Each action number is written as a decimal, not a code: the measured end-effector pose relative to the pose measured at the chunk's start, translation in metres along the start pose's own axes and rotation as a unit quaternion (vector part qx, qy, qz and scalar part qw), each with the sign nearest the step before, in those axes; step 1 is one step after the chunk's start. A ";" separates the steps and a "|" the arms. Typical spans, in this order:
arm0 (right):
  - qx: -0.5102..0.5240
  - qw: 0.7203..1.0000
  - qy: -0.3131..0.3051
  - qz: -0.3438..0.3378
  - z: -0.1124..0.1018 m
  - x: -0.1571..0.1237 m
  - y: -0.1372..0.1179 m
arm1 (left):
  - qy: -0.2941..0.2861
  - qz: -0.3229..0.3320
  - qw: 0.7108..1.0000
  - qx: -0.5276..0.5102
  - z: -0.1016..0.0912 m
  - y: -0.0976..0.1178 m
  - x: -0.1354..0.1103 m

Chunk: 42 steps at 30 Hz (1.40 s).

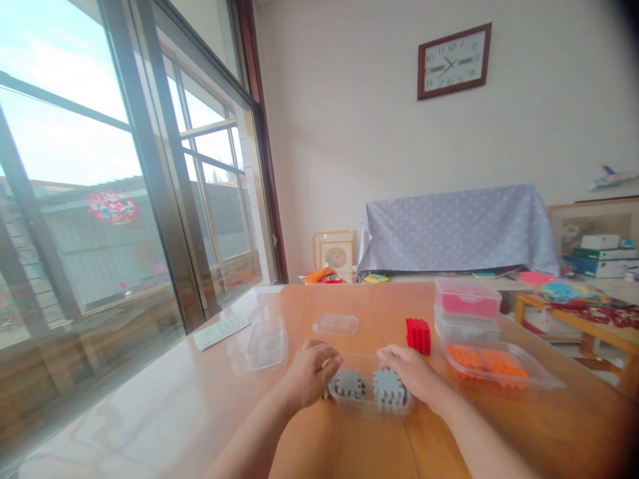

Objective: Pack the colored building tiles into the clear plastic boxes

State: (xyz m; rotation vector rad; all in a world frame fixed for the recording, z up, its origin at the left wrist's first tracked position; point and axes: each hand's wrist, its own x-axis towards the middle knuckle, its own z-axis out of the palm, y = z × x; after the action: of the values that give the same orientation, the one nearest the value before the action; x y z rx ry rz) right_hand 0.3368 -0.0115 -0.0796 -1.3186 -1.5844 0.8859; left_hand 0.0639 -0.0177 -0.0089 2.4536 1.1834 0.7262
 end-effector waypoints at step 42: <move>0.039 0.998 0.024 0.046 0.000 0.003 0.006 | -0.073 -0.025 0.993 0.086 -0.002 0.017 0.013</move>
State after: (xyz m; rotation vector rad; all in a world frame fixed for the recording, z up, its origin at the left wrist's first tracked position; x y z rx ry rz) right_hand 0.3389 -0.0078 -0.0844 -1.3569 -1.4478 0.9557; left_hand 0.0803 -0.0180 0.0047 2.5551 1.2930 0.4392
